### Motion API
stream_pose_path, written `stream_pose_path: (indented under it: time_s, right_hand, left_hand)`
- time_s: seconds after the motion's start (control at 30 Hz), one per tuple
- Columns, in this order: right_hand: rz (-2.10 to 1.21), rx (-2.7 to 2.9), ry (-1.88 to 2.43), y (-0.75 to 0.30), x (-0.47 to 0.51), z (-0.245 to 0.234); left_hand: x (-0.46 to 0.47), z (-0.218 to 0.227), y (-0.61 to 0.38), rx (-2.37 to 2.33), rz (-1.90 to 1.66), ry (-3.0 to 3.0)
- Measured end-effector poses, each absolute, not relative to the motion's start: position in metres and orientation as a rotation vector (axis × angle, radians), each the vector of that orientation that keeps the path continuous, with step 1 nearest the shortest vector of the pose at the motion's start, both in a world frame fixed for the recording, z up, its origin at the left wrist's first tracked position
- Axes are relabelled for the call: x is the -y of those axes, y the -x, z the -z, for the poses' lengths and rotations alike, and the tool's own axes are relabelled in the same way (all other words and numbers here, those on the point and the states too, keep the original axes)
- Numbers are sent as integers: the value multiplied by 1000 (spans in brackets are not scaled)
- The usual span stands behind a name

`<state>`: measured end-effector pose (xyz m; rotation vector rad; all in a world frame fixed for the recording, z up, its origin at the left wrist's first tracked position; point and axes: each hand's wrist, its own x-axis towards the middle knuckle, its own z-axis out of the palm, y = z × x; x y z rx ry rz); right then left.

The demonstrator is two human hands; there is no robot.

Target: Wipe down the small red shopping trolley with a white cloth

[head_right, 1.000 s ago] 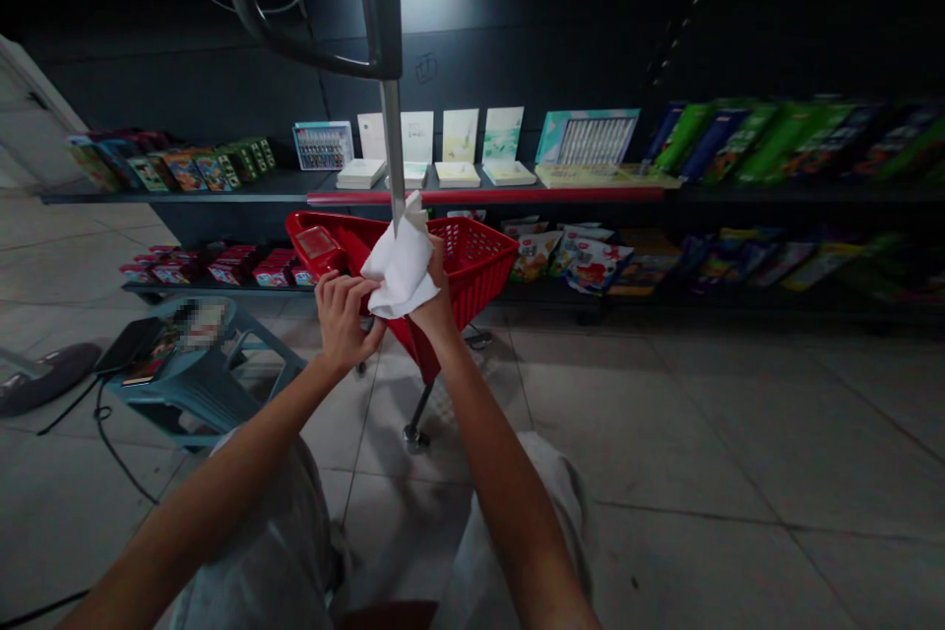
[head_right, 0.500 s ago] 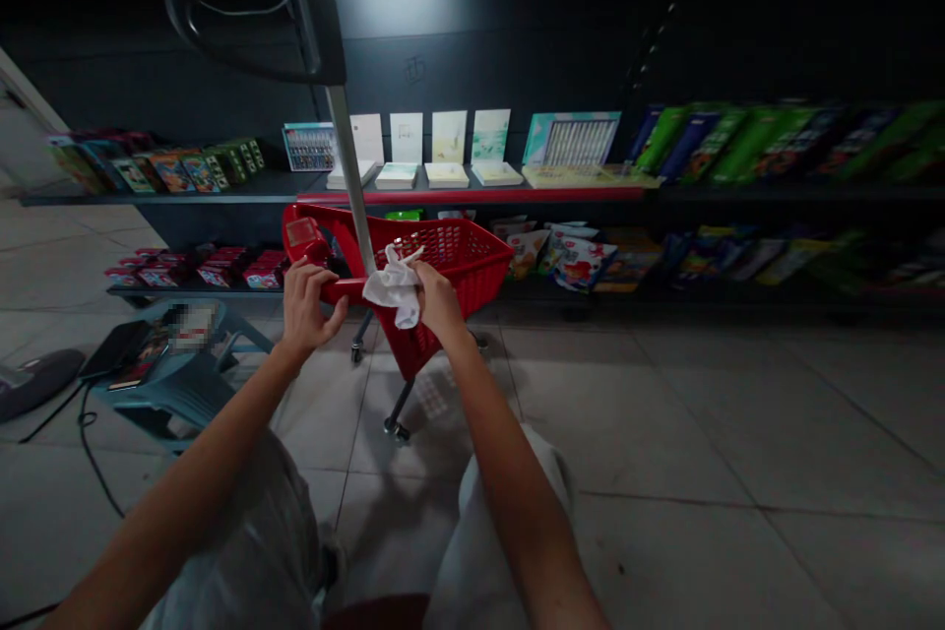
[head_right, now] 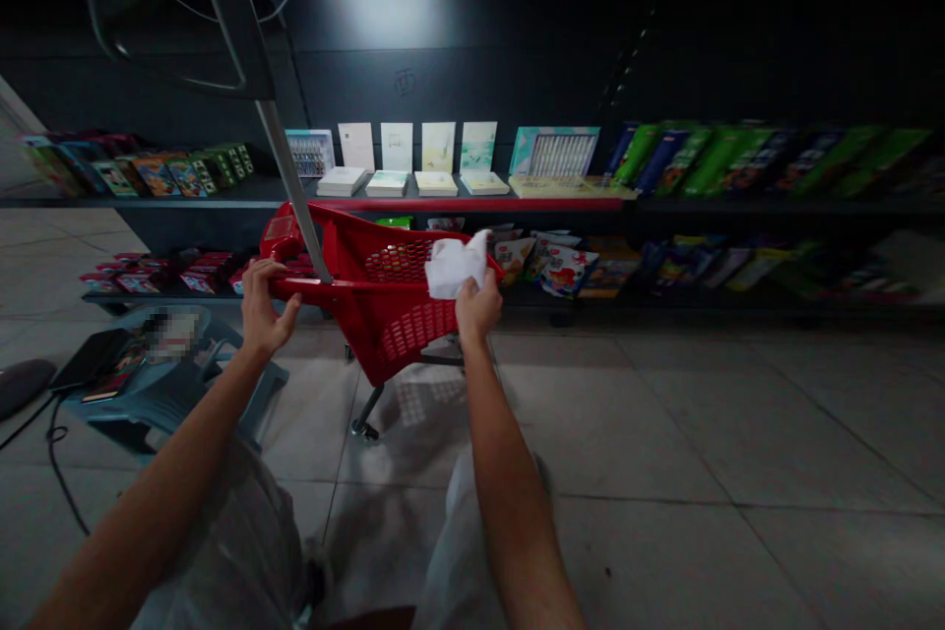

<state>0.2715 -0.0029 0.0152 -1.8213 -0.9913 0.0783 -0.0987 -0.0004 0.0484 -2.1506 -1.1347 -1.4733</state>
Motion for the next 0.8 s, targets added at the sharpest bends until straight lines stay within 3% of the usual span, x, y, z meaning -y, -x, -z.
stream_pose_path:
  time_s: [0.17, 0.47, 0.8]
  right_hand:
    - [-51, 638, 1922, -296, -5, -19]
    - [67, 1886, 1275, -173, -7, -1]
    - [43, 2056, 1218, -176, 2, 10]
  left_hand:
    - [16, -41, 91, 1063, 1505, 2084]
    - [35, -43, 54, 1151, 1021, 2403]
    - [34, -37, 46, 1310, 827, 2269]
